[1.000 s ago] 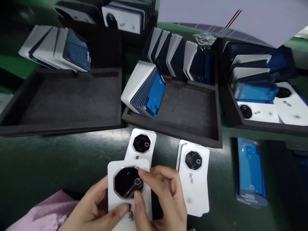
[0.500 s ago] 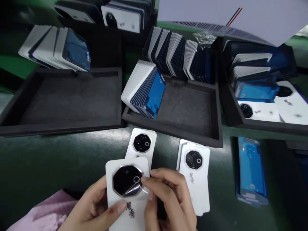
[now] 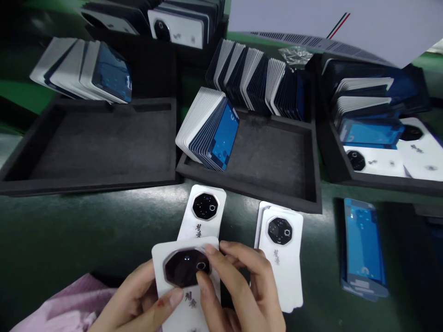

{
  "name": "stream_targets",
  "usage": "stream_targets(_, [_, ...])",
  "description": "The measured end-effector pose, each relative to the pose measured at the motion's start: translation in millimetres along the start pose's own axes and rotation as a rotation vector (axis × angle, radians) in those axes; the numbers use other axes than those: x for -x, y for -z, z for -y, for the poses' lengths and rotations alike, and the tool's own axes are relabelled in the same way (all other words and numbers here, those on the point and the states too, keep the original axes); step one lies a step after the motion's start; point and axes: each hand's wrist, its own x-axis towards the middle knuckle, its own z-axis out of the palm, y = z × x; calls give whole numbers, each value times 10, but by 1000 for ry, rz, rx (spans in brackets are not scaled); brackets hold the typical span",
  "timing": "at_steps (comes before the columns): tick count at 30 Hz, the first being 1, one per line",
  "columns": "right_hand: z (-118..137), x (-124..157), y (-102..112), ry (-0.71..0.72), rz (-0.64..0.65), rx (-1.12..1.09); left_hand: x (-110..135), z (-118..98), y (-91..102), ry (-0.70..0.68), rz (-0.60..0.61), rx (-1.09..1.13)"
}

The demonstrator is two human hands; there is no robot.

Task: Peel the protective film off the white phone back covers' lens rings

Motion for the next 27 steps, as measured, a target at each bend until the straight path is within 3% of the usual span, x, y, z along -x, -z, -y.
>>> stream_targets(4, [10, 1, 16, -40, 21, -16, -96, -43, -23, -161, 70, -75])
stream_targets(8, [-50, 11, 36, -144, 83, -152, -125, -47, -20, -236, 113, -173])
stream_targets(12, [-126, 5, 69, -91, 123, -129, -121, -41, 10, -285, 160, -280])
stream_targets(22, [-188, -55, 110, -94, 210, -120, -142, -28, 113, -334, 290, -415])
stream_targets(27, [-193, -58, 114, -71, 272, -128, -111, -41, 129, -286, 286, -464])
